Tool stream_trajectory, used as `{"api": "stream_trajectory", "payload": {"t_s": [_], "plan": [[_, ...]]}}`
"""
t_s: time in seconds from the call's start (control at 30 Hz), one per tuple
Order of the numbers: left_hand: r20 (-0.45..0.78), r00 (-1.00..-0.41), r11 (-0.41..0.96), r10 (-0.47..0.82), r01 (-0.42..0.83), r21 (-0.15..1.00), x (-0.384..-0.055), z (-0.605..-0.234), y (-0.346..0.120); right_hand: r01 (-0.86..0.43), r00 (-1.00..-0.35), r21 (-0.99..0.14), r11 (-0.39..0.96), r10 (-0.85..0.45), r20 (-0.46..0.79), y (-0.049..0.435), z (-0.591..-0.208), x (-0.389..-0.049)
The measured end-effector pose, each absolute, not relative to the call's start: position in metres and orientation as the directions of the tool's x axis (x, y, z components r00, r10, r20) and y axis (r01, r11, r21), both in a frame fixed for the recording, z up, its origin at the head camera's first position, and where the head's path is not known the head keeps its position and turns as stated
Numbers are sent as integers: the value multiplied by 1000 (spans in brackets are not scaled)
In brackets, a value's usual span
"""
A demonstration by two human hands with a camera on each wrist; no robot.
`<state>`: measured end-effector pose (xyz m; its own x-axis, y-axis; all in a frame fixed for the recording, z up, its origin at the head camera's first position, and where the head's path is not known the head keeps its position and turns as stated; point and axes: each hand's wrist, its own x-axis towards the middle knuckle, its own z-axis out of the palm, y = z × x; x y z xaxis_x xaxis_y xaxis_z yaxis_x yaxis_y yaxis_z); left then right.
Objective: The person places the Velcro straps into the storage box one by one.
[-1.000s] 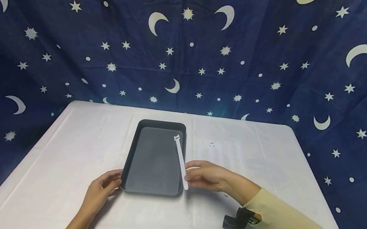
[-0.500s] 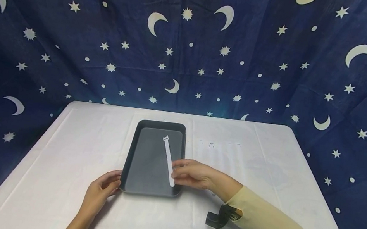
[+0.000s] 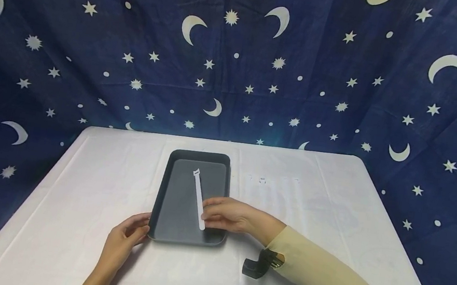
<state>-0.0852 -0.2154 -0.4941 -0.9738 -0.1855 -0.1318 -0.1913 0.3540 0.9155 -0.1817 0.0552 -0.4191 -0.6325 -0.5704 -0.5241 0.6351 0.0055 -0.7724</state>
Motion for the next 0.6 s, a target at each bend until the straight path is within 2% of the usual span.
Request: {"api": "stream_trajectory", "payload": {"t_s": [0.6], "plan": [[-139, -971, 359, -192, -202, 911, -86, -493, -215, 649, -615, -758, 56, -548, -567, 8, -420, -197]]}}
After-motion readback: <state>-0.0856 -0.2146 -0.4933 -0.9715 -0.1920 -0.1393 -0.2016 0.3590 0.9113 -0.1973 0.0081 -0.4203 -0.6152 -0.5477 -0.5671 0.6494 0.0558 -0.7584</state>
